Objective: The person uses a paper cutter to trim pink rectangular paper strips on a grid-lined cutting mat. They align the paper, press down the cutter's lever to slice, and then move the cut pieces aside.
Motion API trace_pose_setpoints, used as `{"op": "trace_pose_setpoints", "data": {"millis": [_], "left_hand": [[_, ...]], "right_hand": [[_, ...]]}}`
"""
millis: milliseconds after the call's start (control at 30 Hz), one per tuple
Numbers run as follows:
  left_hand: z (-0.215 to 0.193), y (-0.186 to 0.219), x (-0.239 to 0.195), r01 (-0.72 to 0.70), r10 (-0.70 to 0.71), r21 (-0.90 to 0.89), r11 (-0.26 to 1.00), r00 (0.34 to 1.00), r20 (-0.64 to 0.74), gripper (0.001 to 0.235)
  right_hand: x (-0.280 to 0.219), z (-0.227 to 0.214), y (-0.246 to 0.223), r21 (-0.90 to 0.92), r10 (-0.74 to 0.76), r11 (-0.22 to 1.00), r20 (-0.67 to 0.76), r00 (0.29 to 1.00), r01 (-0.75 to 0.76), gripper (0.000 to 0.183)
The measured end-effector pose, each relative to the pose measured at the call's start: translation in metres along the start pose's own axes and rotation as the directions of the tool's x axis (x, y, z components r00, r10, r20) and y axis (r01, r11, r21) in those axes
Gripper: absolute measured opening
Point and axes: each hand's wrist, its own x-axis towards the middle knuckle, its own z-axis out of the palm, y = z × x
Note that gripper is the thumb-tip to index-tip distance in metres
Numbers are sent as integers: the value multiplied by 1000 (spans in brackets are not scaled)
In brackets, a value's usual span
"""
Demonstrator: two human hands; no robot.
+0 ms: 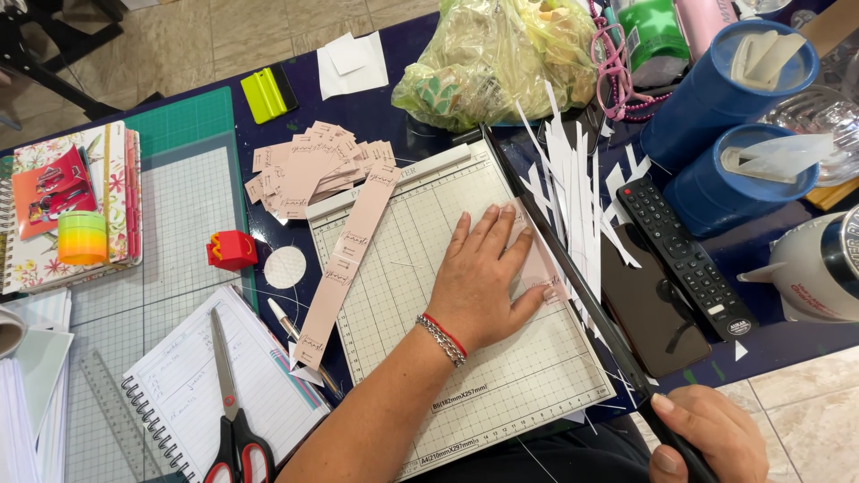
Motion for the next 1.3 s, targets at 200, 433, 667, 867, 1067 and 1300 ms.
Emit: {"op": "trace_pose_setpoints", "data": {"millis": [200, 433, 667, 867, 1067, 1300], "left_hand": [[-2, 3, 4, -6, 4, 97, 995, 1000, 24, 77], [1, 3, 5, 4, -12, 139, 990, 999, 51, 79], [6, 1, 4, 20, -25, 112, 994, 999, 42, 77], [7, 0, 4, 38, -40, 24, 999, 994, 100, 81], [9, -1, 4, 36, -39, 36, 999, 996, 79, 81], [11, -2, 4, 17, -17, 24, 1000, 1000, 4, 79]], "right_hand": [[2, 0, -5, -10, -15, 1000, 0, 1000, 15, 37], [-5, 2, 6, 18, -47, 999, -12, 999, 47, 35], [-10, -4, 12, -19, -72, 997, 42, 997, 72, 34], [-12, -2, -3, -73, 45, 996, 47, 998, -41, 32], [-20, -6, 24, 25, -83, 996, 110, 990, 81, 34], [-28, -8, 50, 114, -187, 979, 164, 968, 170, 32]]}}
